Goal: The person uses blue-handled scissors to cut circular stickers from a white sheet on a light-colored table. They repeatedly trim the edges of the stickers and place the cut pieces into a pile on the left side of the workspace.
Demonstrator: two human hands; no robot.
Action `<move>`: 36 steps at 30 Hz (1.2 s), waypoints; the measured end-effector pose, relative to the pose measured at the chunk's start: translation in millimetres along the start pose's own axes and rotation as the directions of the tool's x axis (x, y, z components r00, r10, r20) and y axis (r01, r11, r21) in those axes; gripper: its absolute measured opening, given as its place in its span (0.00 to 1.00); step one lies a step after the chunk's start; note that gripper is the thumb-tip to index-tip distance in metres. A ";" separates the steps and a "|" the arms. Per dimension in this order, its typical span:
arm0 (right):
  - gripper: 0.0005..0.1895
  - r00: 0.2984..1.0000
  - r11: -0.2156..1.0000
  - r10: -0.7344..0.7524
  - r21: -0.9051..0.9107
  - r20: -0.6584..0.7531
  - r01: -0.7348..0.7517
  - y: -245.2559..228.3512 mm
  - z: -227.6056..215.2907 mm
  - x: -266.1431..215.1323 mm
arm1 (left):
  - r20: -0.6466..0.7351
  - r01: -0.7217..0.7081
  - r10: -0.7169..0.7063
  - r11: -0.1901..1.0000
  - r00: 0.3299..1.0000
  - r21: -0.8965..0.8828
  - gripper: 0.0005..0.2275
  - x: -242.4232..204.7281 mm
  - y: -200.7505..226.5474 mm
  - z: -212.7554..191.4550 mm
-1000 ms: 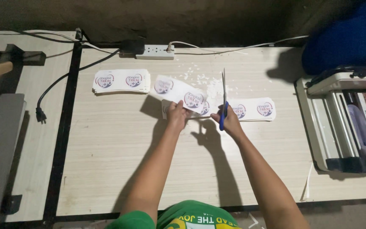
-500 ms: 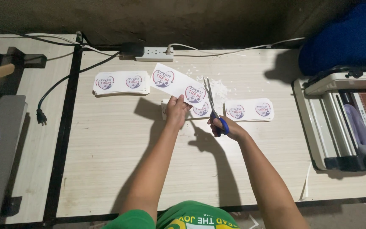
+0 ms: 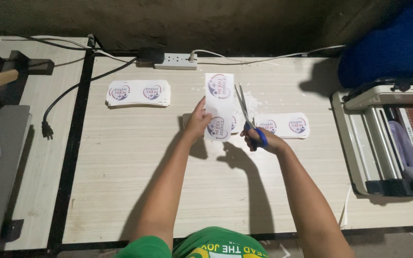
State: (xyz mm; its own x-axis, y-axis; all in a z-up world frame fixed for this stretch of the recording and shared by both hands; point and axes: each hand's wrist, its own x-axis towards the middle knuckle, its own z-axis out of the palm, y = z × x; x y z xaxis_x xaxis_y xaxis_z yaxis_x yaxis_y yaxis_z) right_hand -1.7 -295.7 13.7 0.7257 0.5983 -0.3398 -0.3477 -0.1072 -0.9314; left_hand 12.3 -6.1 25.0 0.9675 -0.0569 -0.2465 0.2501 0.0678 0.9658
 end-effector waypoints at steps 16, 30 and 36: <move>0.47 0.995 0.993 -0.010 -0.118 -0.097 -0.002 -29.2 -19.3 -0.1 | 0.219 -0.024 -0.002 0.993 0.976 0.116 0.32 -10.0 -0.4 -2.9; 0.12 0.899 0.981 0.019 0.180 -0.437 0.066 -56.2 2.6 11.7 | 0.499 0.178 -0.047 0.959 0.865 -0.218 0.27 -12.9 -27.3 -17.8; 0.12 0.873 0.879 -0.030 0.403 -0.487 0.255 -47.9 7.1 25.5 | 0.476 0.078 0.124 0.921 0.871 -0.382 0.19 -34.9 -5.8 6.1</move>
State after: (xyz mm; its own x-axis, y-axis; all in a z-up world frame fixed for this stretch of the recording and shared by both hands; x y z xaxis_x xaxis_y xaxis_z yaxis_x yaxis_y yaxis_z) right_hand 29.3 -269.7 50.5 0.9329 0.1389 -0.3322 -0.3599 0.3783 -0.8528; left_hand -23.1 -10.6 28.5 0.8551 -0.5152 -0.0572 0.3205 0.4387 0.8395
